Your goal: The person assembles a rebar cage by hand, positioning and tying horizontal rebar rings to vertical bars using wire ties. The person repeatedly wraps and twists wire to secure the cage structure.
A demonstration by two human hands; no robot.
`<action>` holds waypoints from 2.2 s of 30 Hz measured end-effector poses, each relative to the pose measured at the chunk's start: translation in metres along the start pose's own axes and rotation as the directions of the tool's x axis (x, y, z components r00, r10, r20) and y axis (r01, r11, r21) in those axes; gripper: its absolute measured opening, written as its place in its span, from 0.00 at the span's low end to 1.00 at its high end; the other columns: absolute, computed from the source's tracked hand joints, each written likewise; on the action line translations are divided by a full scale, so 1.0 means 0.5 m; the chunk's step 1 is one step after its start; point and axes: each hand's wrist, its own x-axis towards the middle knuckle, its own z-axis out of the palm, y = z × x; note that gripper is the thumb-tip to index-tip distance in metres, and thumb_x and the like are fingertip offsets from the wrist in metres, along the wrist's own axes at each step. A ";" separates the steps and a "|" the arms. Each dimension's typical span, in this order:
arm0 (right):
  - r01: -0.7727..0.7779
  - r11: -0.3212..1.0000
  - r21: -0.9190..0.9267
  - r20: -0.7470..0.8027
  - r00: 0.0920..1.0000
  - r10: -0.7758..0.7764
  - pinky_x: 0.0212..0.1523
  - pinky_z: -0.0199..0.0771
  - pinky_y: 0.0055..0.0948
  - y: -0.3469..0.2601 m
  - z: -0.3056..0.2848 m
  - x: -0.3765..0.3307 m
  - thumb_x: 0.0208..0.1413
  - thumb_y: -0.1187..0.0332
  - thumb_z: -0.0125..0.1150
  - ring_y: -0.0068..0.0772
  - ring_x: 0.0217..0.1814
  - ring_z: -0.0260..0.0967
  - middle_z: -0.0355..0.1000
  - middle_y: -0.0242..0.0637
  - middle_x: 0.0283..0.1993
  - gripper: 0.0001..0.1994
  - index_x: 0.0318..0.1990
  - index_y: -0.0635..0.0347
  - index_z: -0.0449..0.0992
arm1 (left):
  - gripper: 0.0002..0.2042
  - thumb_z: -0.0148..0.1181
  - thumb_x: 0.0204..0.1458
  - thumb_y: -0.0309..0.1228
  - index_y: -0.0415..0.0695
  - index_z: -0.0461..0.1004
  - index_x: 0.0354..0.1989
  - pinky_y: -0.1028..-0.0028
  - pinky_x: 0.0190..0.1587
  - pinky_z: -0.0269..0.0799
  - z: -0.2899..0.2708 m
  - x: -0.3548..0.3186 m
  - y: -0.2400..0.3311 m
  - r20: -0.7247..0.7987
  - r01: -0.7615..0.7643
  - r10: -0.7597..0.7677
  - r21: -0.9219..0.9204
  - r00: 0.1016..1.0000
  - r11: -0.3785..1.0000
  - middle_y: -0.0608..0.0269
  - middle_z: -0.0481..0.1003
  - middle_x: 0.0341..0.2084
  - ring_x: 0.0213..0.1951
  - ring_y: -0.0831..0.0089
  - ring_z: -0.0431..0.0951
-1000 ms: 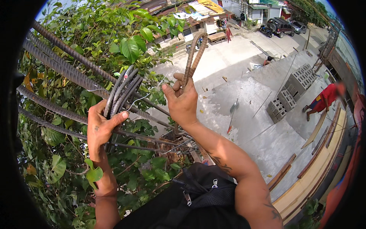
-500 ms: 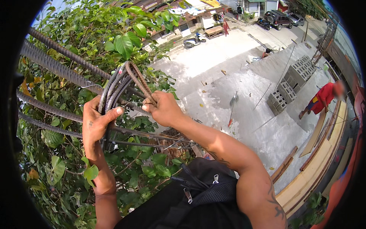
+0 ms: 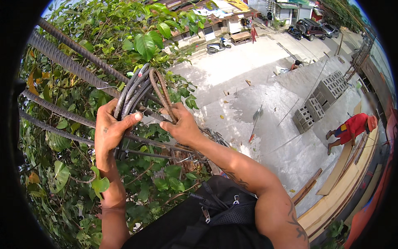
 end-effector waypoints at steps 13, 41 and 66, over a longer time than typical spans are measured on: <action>-0.491 0.870 -0.036 0.227 0.844 0.486 0.22 0.60 0.31 -0.075 0.006 0.060 0.37 0.61 0.75 0.26 0.19 0.61 0.68 0.31 0.17 0.16 0.22 0.63 0.76 | 0.14 0.70 0.39 0.32 0.34 0.73 0.27 0.77 0.21 0.62 0.007 0.002 -0.011 -0.077 -0.027 0.034 0.082 0.996 0.996 0.66 0.72 0.17 0.19 0.82 0.66; 0.280 0.902 -0.329 -0.192 0.915 -0.354 0.36 0.67 0.50 0.010 0.041 -0.027 0.42 0.75 0.62 0.60 0.37 0.67 0.61 0.54 0.41 0.26 0.49 0.69 0.58 | 0.24 0.62 0.51 0.33 0.28 0.65 0.52 0.74 0.45 0.66 0.006 0.037 -0.088 0.021 -0.206 0.205 0.090 0.979 0.974 0.54 0.73 0.39 0.38 0.72 0.71; -0.314 0.865 -0.391 0.407 0.784 0.468 0.21 0.68 0.32 -0.114 -0.016 0.110 0.28 0.56 0.76 0.34 0.20 0.69 0.71 0.45 0.19 0.24 0.18 0.73 0.74 | 0.14 0.63 0.49 0.24 0.31 0.70 0.42 0.77 0.36 0.68 0.052 -0.008 -0.013 0.011 -0.136 0.142 -0.234 0.990 0.963 0.59 0.76 0.31 0.30 0.77 0.72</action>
